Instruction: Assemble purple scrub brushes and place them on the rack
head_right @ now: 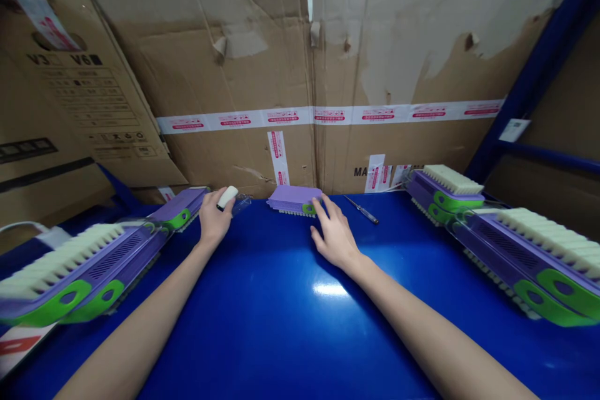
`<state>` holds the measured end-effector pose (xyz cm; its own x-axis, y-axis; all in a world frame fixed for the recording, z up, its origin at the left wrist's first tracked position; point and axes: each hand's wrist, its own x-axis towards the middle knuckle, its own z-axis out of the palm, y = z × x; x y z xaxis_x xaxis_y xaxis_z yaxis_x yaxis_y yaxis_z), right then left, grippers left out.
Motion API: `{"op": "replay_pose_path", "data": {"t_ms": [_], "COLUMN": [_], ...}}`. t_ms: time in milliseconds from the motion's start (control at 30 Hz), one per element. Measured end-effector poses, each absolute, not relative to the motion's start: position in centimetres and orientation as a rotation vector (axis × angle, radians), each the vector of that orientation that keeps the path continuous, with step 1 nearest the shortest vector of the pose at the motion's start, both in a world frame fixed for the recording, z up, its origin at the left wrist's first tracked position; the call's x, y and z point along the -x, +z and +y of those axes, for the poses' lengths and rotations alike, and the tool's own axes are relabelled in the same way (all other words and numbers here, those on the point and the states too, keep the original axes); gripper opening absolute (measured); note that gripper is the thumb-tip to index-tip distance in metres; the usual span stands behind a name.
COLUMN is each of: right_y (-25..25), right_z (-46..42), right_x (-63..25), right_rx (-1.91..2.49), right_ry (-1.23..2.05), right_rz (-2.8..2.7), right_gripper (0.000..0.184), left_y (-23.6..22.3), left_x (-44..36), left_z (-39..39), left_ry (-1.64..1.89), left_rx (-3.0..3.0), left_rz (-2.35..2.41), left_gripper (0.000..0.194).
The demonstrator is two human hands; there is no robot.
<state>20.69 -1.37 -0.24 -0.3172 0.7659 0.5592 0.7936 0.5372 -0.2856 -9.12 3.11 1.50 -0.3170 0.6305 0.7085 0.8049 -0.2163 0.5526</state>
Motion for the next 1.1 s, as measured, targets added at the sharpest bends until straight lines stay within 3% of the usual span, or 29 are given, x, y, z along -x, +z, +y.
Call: {"op": "replay_pose_path", "data": {"t_ms": [267, 500, 733, 1100], "right_y": [0.1, 0.1, 0.2, 0.1], "right_z": [-1.4, -1.1, -1.4, -1.3], "right_x": [-20.7, -21.0, -20.8, -20.9], "right_rx": [1.248, 1.320, 1.368, 1.362], "right_ry": [-0.309, -0.353, -0.348, -0.346], "right_rz": [-2.270, -2.147, -2.166, -2.163], "right_gripper": [0.057, 0.051, 0.050, 0.052], "left_y": [1.3, 1.2, 0.9, 1.1], "left_x": [6.2, 4.6, 4.7, 5.4], "left_z": [1.7, 1.4, 1.5, 1.9], "left_ry": [-1.351, -1.315, -0.975, -1.168], "left_rx": [2.049, 2.174, 2.285, 2.208], "left_rz": [-1.552, -1.841, -2.140, -2.122], "left_gripper": [0.033, 0.037, 0.034, 0.034]}}
